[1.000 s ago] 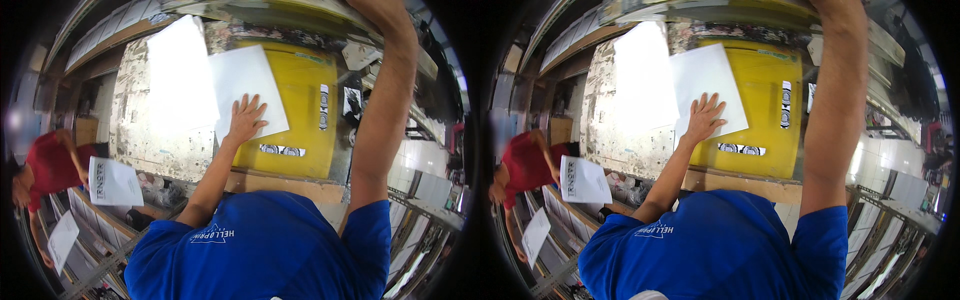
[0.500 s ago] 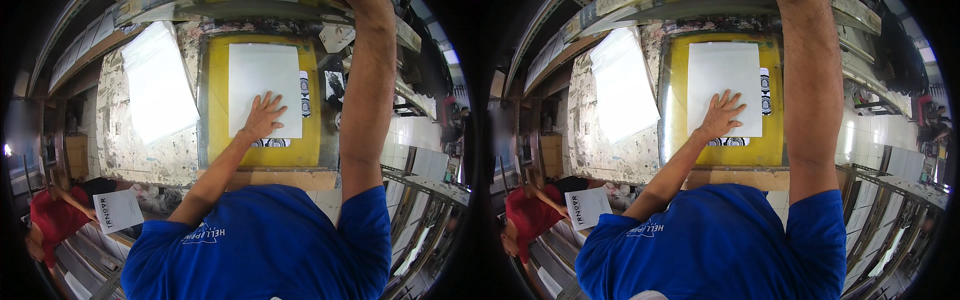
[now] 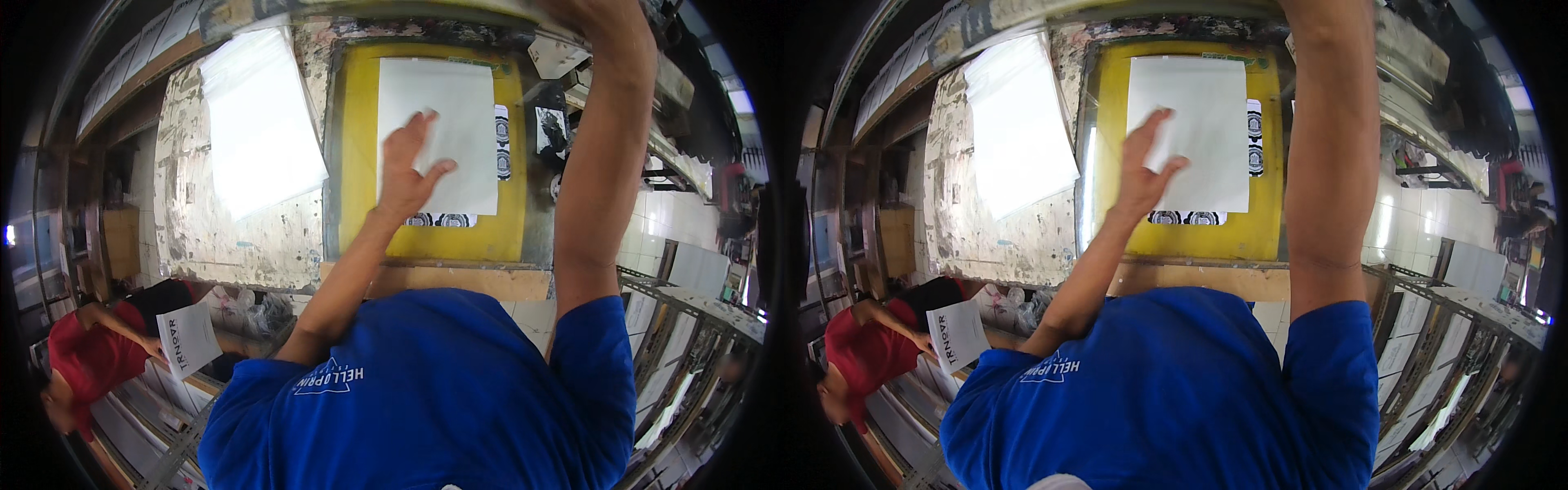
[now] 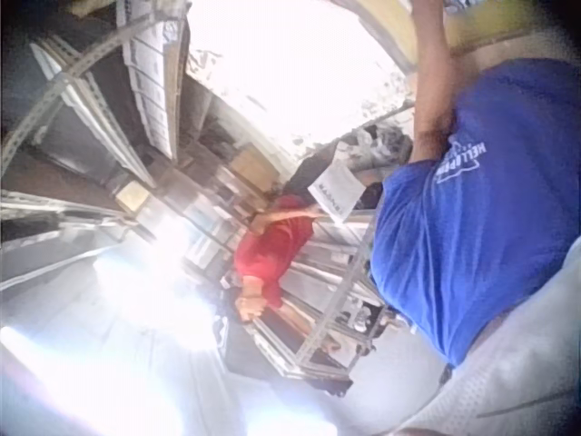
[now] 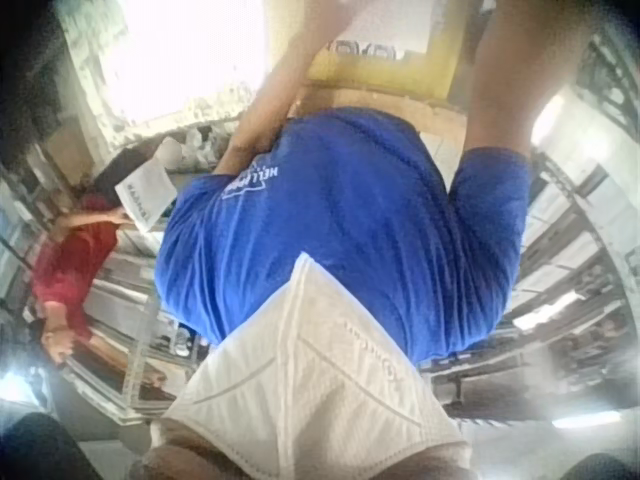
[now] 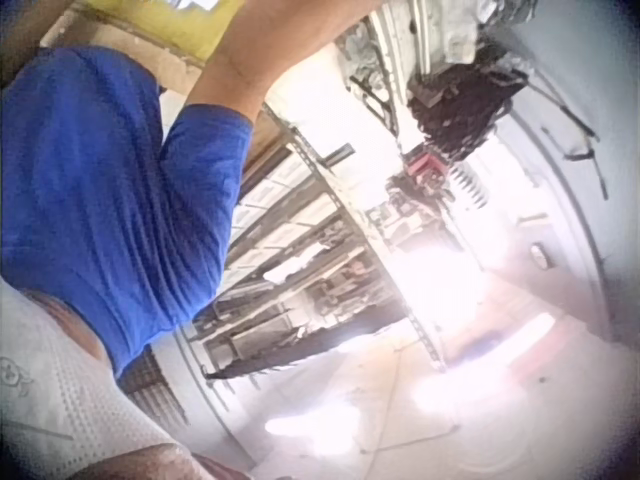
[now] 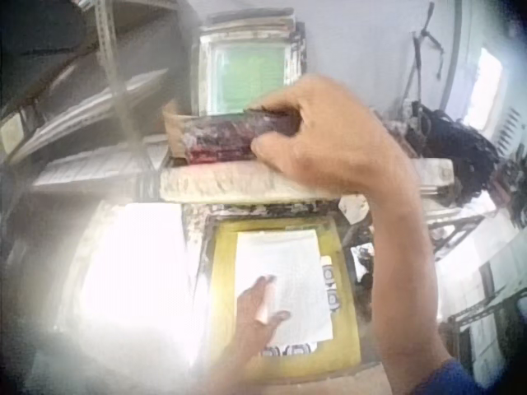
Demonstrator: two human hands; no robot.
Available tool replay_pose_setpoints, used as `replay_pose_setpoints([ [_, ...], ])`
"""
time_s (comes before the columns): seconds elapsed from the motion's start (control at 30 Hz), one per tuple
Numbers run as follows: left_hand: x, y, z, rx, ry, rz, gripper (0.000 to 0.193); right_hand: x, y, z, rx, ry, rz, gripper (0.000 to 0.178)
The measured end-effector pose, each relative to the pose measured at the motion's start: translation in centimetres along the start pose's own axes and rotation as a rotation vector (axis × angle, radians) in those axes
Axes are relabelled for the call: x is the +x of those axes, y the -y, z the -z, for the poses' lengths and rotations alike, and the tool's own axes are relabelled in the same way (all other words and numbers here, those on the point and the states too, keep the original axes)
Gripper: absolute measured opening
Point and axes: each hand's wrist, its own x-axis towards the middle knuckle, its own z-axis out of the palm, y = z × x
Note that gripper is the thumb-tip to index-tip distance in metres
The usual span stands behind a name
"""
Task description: The person performs screen printing by placing a sheet of paper under a screen, lowering the screen, and using a squeegee to spread ink over the design before lifting the screen and repeating the process.
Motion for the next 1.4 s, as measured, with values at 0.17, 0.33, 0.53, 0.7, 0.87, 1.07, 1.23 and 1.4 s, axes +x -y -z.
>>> replay_pose_setpoints([
  [0.17, 1.6, -5.1, 8.6, -0.666, -0.551, 0.058, 0.125, -9.1, 2.0, -2.4, -0.127, -0.169, 0.107, 0.056],
  [0.33, -5.2, -5.0, 12.0, -0.500, -0.475, 0.494, 0.109, -17.8, 4.7, -6.5, -0.115, -0.035, 0.040, 0.056],
  [0.53, -16.0, 2.6, 9.9, -0.240, -0.276, 0.508, 0.093, -25.4, 1.7, -15.1, 0.139, 0.214, -0.195, 0.060],
  [0.7, -17.2, 4.4, 9.4, 0.344, -0.172, 0.372, 0.091, -28.7, 1.5, -18.9, 0.020, 0.439, -0.236, 0.079],
  [0.87, -17.5, 4.1, 9.4, 0.472, -0.131, 0.392, 0.083, -28.5, 0.1, -21.3, -0.053, 0.473, -0.325, 0.081],
  [1.07, -17.3, 3.7, 9.7, 0.458, -0.124, 0.419, 0.081, -23.0, -6.1, -24.5, -0.100, 0.329, -0.251, 0.080],
  [1.23, -17.7, 4.1, 9.7, 0.446, -0.132, 0.402, 0.084, -17.7, -12.3, -27.4, -0.180, 0.184, -0.167, 0.077],
  [1.4, -17.4, 3.7, 9.6, 0.438, -0.140, 0.399, 0.081, -13.0, -17.3, -30.0, -0.211, 0.090, -0.093, 0.076],
])
